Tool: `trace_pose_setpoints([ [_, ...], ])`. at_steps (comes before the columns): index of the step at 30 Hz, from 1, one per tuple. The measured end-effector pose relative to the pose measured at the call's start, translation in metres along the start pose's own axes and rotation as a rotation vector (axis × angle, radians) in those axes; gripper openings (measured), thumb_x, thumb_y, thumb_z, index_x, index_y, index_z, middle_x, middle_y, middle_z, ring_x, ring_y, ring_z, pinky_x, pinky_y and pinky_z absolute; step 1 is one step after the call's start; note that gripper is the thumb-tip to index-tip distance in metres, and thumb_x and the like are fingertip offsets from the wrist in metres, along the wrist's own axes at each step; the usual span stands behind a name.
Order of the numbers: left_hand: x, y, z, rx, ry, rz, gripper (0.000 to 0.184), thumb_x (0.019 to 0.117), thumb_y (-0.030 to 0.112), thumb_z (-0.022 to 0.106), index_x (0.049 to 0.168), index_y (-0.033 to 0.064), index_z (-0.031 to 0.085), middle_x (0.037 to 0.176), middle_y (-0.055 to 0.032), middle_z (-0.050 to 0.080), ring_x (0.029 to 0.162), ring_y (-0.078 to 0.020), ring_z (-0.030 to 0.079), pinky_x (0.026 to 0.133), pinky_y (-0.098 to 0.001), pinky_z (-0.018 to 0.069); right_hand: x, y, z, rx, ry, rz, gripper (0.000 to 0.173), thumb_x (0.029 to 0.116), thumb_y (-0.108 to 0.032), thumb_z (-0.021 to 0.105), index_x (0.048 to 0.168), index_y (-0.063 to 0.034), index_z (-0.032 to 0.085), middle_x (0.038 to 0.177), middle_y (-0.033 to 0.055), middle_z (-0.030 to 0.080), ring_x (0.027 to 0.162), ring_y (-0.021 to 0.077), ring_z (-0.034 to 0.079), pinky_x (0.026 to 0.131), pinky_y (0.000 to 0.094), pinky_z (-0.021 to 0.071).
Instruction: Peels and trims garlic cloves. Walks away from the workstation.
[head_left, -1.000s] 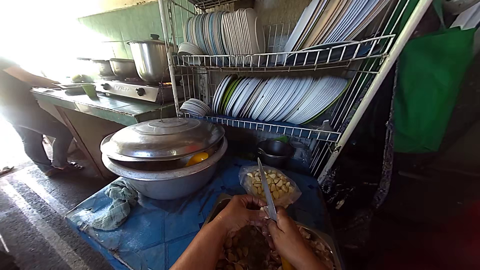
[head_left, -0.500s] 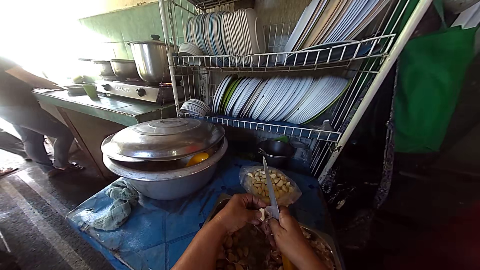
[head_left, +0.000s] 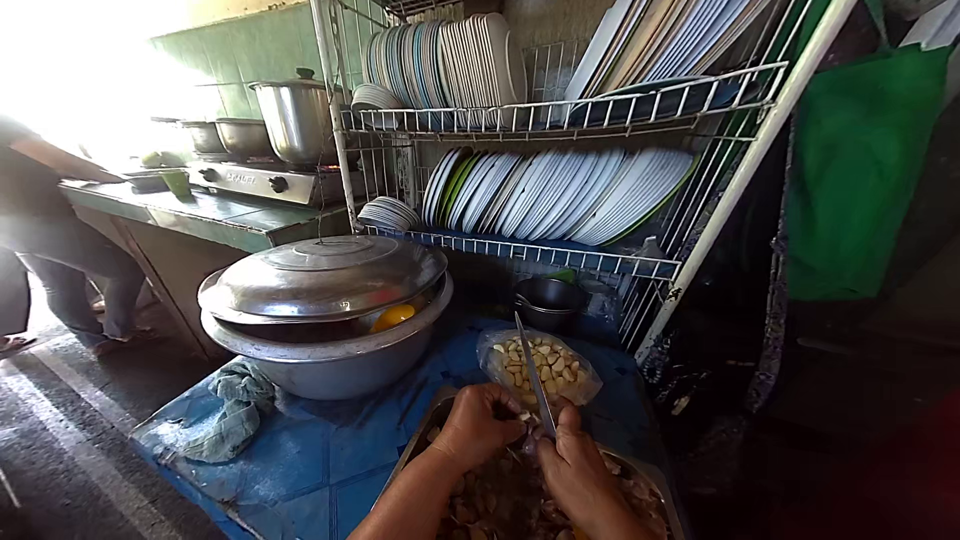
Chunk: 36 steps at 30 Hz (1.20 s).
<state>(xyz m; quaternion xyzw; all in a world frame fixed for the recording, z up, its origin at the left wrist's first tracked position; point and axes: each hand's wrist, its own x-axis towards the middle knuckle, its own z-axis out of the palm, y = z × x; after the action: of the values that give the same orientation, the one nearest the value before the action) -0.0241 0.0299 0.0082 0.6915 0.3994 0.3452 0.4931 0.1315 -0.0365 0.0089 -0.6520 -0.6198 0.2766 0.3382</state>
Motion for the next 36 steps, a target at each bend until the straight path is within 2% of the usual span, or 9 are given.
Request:
trace_pose_setpoints([
  [2, -0.001, 0.0, 0.001, 0.001, -0.012, 0.02, 0.018, 0.0851, 0.004, 0.078, 0.1, -0.0013, 0.069, 0.095, -0.0075, 0.071, 0.085, -0.0096, 0.069, 0.083, -0.0267, 0.0583, 0.001, 0.001, -0.001, -0.03, -0.074, -0.002, 0.042, 0.1012, -0.012, 0.043, 0.142, -0.0006, 0.044, 0.098, 0.0121, 0.067, 0.084, 0.0239, 0.068, 0.079, 0.0429, 0.0566],
  [4, -0.002, 0.002, 0.002, 0.023, -0.025, 0.029, 0.018, 0.0851, 0.005, 0.078, 0.1, -0.0012, 0.07, 0.095, -0.0073, 0.072, 0.085, -0.0092, 0.069, 0.083, -0.0264, 0.0582, 0.002, 0.002, -0.001, -0.051, -0.111, 0.001, 0.041, 0.1005, -0.012, 0.043, 0.14, -0.0018, 0.047, 0.097, 0.0118, 0.067, 0.083, 0.0238, 0.068, 0.078, 0.0435, 0.0565],
  [10, -0.004, 0.007, 0.003, 0.063, -0.029, 0.015, 0.017, 0.0845, 0.005, 0.079, 0.099, -0.0001, 0.071, 0.095, -0.0066, 0.072, 0.084, -0.0079, 0.069, 0.082, -0.0248, 0.0583, 0.001, 0.003, 0.001, -0.047, -0.082, -0.027, 0.037, 0.099, -0.008, 0.043, 0.135, 0.0003, 0.047, 0.092, 0.0111, 0.064, 0.078, 0.0227, 0.067, 0.074, 0.0422, 0.0568],
  [21, -0.005, 0.009, 0.003, 0.072, -0.021, 0.001, 0.017, 0.0834, 0.005, 0.08, 0.097, 0.0004, 0.072, 0.092, -0.0056, 0.072, 0.082, -0.0069, 0.069, 0.08, -0.0239, 0.0578, 0.002, 0.002, -0.002, -0.014, -0.12, 0.006, 0.035, 0.0989, -0.007, 0.042, 0.133, -0.0014, 0.045, 0.09, 0.0084, 0.063, 0.069, 0.0192, 0.065, 0.068, 0.0393, 0.0567],
  [25, -0.006, 0.009, 0.005, 0.069, -0.021, 0.017, 0.015, 0.0837, 0.006, 0.08, 0.096, 0.0001, 0.072, 0.091, -0.0054, 0.073, 0.081, -0.0064, 0.068, 0.079, -0.0233, 0.0576, 0.003, 0.001, 0.001, -0.056, -0.117, 0.043, 0.034, 0.1004, -0.008, 0.044, 0.134, -0.0003, 0.043, 0.091, 0.0096, 0.063, 0.074, 0.0216, 0.067, 0.072, 0.0409, 0.0572],
  [32, -0.01, 0.015, 0.012, 0.106, -0.022, 0.009, 0.014, 0.0837, 0.006, 0.079, 0.095, 0.0008, 0.073, 0.093, -0.0045, 0.072, 0.081, -0.005, 0.067, 0.078, -0.0218, 0.0567, 0.002, -0.011, -0.002, -0.161, -0.118, 0.162, 0.039, 0.1018, -0.008, 0.052, 0.138, 0.0011, 0.04, 0.101, 0.0149, 0.065, 0.093, 0.0275, 0.069, 0.087, 0.0442, 0.0554],
  [34, -0.01, 0.015, 0.01, 0.097, -0.032, 0.01, 0.014, 0.0841, 0.005, 0.079, 0.096, 0.0008, 0.073, 0.092, -0.0046, 0.072, 0.08, -0.0049, 0.067, 0.078, -0.0219, 0.0567, 0.003, -0.008, -0.001, -0.141, -0.113, 0.151, 0.037, 0.1015, -0.008, 0.05, 0.136, 0.0006, 0.041, 0.099, 0.014, 0.065, 0.09, 0.0261, 0.069, 0.085, 0.0432, 0.0559],
  [36, -0.009, 0.013, 0.007, 0.078, -0.042, 0.021, 0.012, 0.0844, 0.003, 0.078, 0.096, 0.0007, 0.074, 0.092, -0.0048, 0.073, 0.08, -0.0048, 0.068, 0.078, -0.0218, 0.0571, 0.004, -0.002, 0.001, -0.082, -0.106, 0.114, 0.032, 0.1024, -0.009, 0.047, 0.133, 0.0003, 0.043, 0.094, 0.0114, 0.063, 0.08, 0.0232, 0.067, 0.077, 0.0415, 0.0567],
])
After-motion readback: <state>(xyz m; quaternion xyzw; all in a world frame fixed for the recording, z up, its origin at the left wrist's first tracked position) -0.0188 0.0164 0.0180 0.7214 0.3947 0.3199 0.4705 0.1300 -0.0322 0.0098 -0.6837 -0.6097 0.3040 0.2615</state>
